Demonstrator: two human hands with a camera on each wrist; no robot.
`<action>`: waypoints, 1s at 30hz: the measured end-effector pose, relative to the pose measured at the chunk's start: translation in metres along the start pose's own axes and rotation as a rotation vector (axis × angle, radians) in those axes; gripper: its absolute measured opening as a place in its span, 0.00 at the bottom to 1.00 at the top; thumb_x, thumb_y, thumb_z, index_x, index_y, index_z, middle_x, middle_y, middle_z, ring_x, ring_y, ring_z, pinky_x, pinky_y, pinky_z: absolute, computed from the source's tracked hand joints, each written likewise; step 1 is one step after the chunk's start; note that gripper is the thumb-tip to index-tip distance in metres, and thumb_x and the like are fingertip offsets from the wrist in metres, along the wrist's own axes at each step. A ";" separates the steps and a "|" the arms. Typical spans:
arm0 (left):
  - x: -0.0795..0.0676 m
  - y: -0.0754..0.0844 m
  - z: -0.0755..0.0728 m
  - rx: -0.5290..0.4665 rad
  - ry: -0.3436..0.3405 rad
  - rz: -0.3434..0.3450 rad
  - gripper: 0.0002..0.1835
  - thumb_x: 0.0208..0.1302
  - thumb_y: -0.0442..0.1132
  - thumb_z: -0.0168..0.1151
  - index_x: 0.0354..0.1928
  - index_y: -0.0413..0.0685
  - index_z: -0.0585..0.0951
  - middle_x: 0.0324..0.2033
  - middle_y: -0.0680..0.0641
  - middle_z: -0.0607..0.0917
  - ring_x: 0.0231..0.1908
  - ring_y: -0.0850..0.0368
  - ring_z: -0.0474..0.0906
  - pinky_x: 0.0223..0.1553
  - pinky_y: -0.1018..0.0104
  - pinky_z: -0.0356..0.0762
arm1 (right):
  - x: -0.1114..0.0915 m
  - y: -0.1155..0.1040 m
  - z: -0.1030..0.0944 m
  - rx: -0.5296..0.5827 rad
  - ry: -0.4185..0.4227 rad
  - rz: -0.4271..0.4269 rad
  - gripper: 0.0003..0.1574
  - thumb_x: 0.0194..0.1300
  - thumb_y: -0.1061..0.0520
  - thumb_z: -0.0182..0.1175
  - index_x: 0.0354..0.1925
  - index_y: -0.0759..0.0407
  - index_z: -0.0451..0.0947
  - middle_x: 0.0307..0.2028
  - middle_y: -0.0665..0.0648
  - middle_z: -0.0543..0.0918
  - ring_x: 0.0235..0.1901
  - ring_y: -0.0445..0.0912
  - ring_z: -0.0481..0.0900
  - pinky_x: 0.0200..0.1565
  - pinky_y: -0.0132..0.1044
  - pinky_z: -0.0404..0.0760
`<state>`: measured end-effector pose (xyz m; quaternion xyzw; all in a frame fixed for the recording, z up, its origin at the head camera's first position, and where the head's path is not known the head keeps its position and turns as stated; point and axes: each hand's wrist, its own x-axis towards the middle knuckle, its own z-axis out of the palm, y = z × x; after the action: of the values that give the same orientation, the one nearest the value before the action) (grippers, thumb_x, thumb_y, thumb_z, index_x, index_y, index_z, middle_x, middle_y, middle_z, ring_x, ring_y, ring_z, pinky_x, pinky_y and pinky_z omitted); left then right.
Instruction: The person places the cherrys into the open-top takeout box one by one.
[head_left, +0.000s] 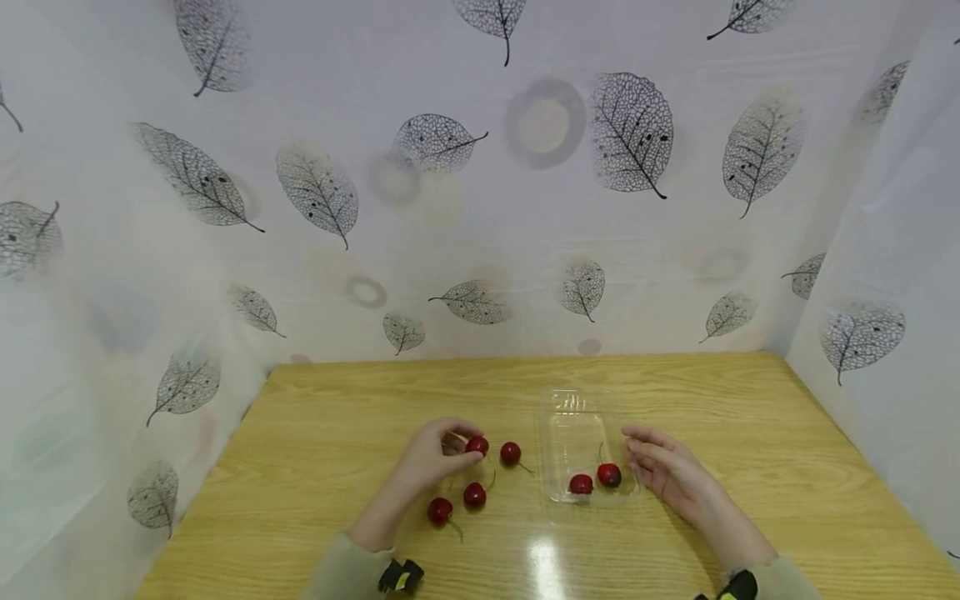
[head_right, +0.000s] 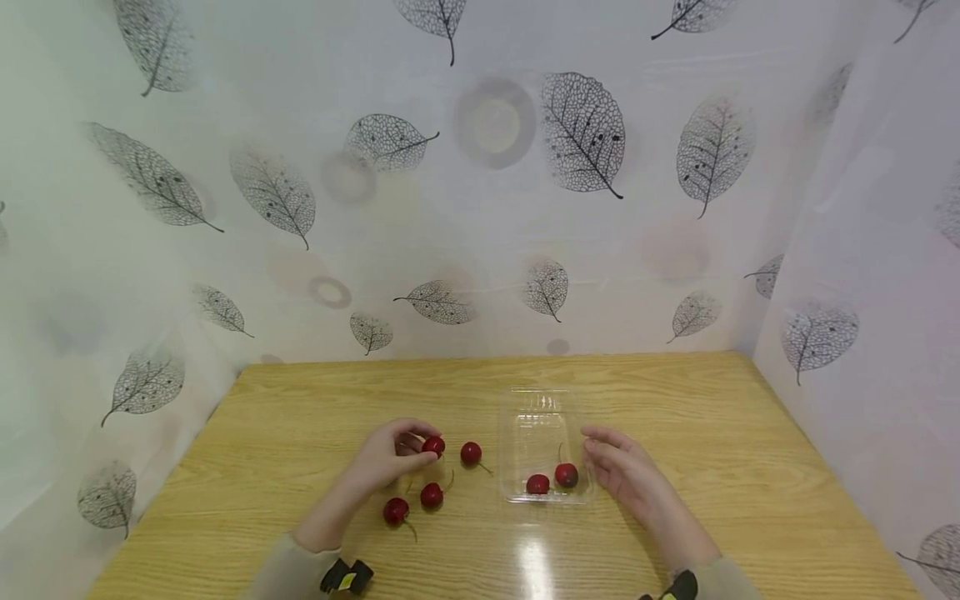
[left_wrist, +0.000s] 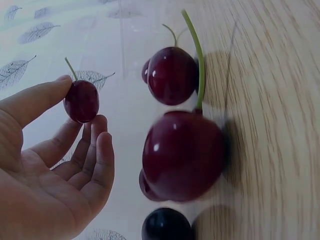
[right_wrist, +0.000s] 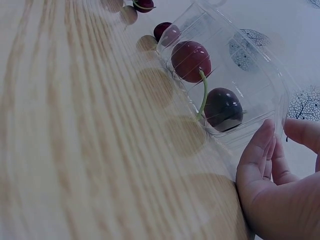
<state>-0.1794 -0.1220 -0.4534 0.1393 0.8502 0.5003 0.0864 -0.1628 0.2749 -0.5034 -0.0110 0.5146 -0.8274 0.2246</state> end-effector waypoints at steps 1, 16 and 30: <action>0.000 0.001 0.001 -0.005 -0.004 0.005 0.16 0.64 0.35 0.76 0.52 0.40 0.86 0.47 0.42 0.89 0.43 0.56 0.84 0.47 0.69 0.83 | 0.000 0.000 0.000 -0.002 0.000 -0.001 0.20 0.84 0.62 0.49 0.52 0.43 0.85 0.44 0.43 0.87 0.45 0.34 0.84 0.50 0.25 0.85; 0.010 0.015 0.025 -0.015 -0.043 0.033 0.15 0.65 0.36 0.76 0.52 0.41 0.87 0.46 0.41 0.88 0.42 0.57 0.84 0.44 0.69 0.84 | 0.000 0.000 0.000 0.013 -0.024 -0.009 0.20 0.84 0.63 0.48 0.54 0.44 0.84 0.45 0.43 0.87 0.46 0.34 0.84 0.50 0.25 0.85; 0.023 0.031 0.043 -0.014 -0.098 0.072 0.14 0.66 0.38 0.76 0.52 0.44 0.88 0.46 0.45 0.88 0.41 0.59 0.82 0.43 0.71 0.82 | 0.000 0.001 -0.001 -0.002 -0.019 -0.020 0.21 0.84 0.63 0.48 0.54 0.43 0.84 0.45 0.43 0.87 0.46 0.34 0.84 0.50 0.26 0.85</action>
<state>-0.1837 -0.0647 -0.4478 0.1934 0.8358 0.5017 0.1108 -0.1629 0.2749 -0.5047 -0.0241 0.5130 -0.8290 0.2214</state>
